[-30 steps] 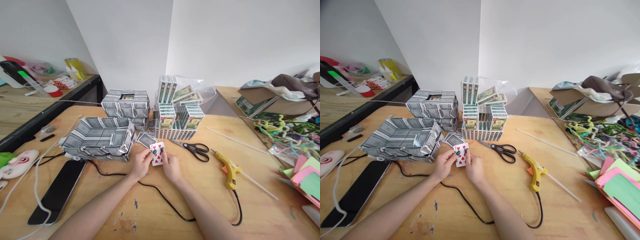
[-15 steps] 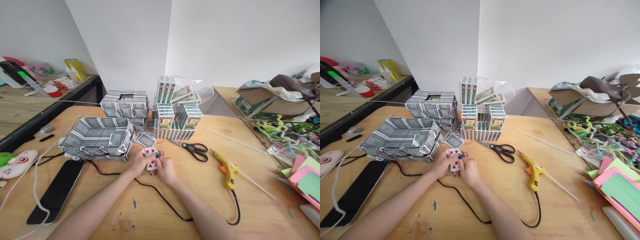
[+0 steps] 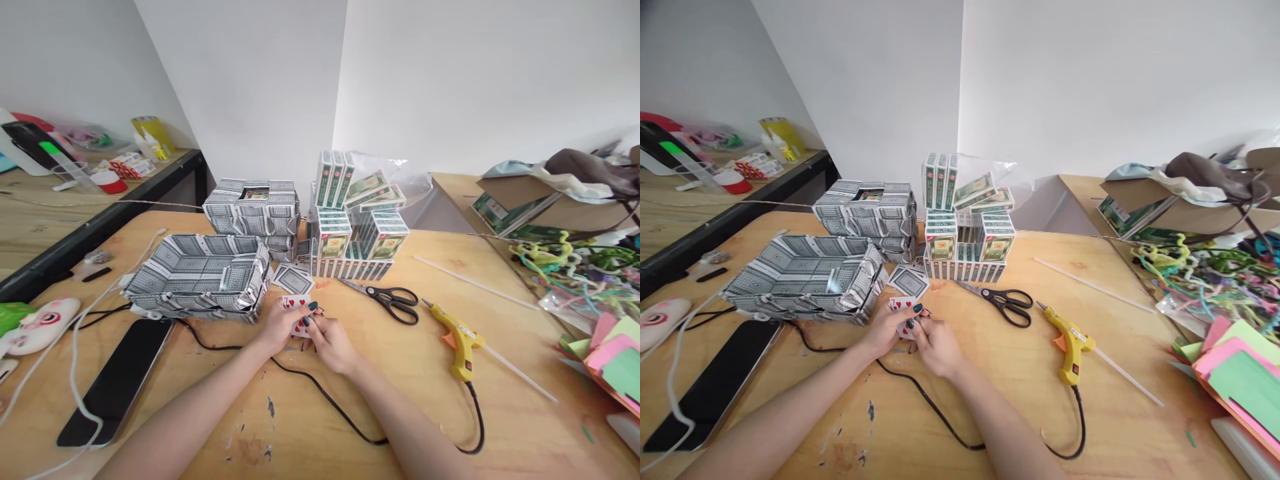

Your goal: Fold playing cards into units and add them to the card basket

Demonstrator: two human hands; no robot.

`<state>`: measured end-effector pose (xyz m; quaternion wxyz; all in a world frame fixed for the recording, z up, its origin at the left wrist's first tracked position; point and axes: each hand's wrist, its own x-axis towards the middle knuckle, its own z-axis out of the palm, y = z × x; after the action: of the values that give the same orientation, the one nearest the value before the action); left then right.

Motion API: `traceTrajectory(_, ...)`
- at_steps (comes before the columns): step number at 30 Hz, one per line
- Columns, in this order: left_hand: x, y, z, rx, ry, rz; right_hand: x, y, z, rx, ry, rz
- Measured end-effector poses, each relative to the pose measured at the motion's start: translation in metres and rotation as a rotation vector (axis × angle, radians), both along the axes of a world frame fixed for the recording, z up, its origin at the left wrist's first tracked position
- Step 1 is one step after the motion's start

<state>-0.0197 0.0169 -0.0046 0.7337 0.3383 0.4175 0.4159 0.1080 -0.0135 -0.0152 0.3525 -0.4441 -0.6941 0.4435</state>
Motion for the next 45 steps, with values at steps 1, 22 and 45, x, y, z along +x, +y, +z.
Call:
traceTrajectory(1,0.0,0.0,0.0,0.008,0.014,-0.003,0.0,-0.001,0.001,0.022,0.005,-0.015)
traceTrajectory(22,-0.004,0.004,-0.004,0.433,0.27,0.152,0.005,0.012,0.007,-0.297,0.586,-0.347)
traceTrajectory(45,-0.006,0.004,-0.006,0.437,0.429,0.175,0.012,0.018,0.004,-0.34,0.582,-0.291)
